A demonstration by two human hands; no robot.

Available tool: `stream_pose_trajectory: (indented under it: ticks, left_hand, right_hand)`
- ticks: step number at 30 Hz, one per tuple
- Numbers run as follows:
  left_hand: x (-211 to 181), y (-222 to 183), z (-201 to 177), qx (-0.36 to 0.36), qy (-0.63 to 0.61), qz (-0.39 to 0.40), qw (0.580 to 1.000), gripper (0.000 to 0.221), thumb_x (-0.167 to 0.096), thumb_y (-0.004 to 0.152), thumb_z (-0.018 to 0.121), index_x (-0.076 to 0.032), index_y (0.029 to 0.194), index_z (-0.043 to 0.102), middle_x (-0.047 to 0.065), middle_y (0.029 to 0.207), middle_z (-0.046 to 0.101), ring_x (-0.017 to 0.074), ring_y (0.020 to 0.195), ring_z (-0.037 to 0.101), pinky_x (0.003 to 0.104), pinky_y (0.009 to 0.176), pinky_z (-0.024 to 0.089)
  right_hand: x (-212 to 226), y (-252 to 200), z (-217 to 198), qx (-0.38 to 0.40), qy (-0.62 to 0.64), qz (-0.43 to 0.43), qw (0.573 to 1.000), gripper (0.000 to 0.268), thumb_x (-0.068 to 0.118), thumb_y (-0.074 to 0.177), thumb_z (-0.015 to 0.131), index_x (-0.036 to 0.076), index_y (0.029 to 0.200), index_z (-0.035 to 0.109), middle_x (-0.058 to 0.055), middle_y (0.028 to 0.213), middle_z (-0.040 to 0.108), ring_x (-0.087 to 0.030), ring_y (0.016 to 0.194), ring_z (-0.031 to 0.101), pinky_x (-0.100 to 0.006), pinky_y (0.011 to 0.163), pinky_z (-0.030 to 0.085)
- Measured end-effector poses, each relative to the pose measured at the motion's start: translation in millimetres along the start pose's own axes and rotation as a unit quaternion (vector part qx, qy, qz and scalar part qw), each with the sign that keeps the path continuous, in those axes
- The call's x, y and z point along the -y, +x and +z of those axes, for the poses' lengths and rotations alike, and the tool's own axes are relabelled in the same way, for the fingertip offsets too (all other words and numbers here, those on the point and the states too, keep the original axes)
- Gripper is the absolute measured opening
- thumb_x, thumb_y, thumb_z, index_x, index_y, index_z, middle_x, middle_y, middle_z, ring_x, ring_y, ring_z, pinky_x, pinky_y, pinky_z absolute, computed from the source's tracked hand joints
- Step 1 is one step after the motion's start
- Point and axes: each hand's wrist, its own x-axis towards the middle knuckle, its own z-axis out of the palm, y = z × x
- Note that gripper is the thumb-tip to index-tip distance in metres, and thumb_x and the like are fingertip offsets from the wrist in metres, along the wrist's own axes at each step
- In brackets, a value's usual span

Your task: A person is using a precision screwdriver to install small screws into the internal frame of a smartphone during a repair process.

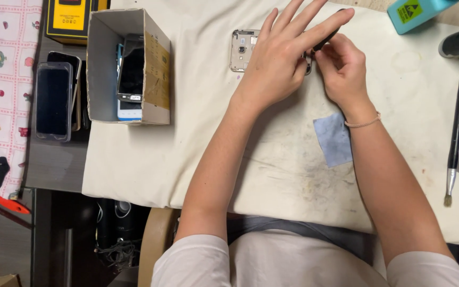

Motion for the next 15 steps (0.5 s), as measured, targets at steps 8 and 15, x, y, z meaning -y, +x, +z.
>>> stream_pose_trajectory:
  ticks: [8,15]
  left_hand:
    - [1,2,-8,0.013,-0.066,0.003,0.998,0.086,0.004,0.083,0.048,-0.038,0.158,0.042,0.002,0.169,0.040,0.0310,0.163,0.032,0.056,0.126,0.039]
    - [1,1,-16,0.035,-0.080,-0.004,0.996,0.090,0.005,0.080,0.045,-0.036,0.160,0.038,0.003,0.170,0.039,0.0325,0.164,0.028,0.061,0.126,0.034]
  right_hand:
    - [-13,-3,6,-0.069,-0.053,0.046,0.995,0.031,0.008,0.104,0.083,0.003,0.098,0.053,-0.008,0.088,0.060,-0.017,0.079,0.062,-0.030,0.074,0.054]
    - [5,1,1,0.014,0.009,-0.015,1.000,0.014,-0.001,0.111,0.045,-0.002,0.114,0.059,-0.015,0.109,0.063,-0.026,0.102,0.061,-0.036,0.094,0.049]
